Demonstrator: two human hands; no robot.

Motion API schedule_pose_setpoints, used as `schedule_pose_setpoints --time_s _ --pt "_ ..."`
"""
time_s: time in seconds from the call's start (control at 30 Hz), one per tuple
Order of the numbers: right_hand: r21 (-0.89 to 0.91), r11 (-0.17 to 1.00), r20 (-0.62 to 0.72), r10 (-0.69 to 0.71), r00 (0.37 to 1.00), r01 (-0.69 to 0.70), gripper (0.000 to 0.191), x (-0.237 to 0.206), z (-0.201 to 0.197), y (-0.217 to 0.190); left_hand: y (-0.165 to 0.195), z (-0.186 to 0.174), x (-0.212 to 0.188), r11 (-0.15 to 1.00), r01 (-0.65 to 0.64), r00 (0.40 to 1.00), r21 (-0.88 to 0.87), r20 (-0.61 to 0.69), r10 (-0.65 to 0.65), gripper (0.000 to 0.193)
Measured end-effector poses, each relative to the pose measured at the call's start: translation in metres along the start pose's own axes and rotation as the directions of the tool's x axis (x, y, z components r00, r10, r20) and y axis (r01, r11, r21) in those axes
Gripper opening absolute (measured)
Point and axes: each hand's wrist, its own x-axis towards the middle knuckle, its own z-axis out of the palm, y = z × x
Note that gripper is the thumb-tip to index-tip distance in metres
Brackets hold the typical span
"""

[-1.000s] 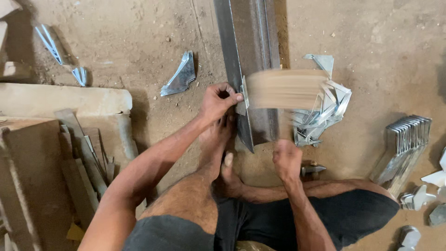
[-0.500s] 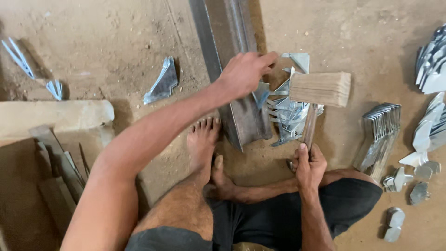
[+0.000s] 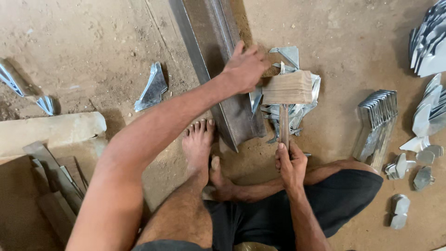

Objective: The person sits on the workshop floor and folds small sheet-metal pieces over a steel angle using a wooden mallet. They hold each piece against the metal edge, hammer the flange down, then set the finished piece aside and pick up the next one.

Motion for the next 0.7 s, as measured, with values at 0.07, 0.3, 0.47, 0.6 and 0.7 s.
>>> schedule_pose_setpoints --time_s 0.07,0.3,0.47,0.6,0.7 --pt "0.050 0.998 0.004 0.025 1.000 -0.026 0.027 -0.003 0.003 0.002 0.006 0.000 0.008 0.993 0.103 0.933 -0.064 0.351 -0.075 0.030" --pt "0.079 0.997 -0.027 0.026 0.999 -0.023 0.028 -0.006 -0.004 0.011 0.002 -0.025 -0.019 0.902 0.353 0.914 -0.249 0.298 -0.275 0.038" --pt "0.022 0.999 -0.037 -0.027 0.999 0.028 0.028 -0.007 -0.008 -0.013 -0.022 -0.024 -0.030 0.712 0.545 0.838 -0.444 0.264 -0.477 0.043" --pt "0.044 0.975 -0.111 -0.212 0.971 0.218 0.019 -0.028 -0.017 -0.054 -0.036 -0.013 -0.022 0.610 0.565 0.813 -0.556 0.246 -0.528 0.043" --pt "0.063 0.937 -0.162 -0.331 0.929 0.345 0.020 -0.029 -0.010 -0.070 -0.040 -0.007 -0.022 0.648 0.454 0.873 -0.611 0.161 -0.460 0.045"
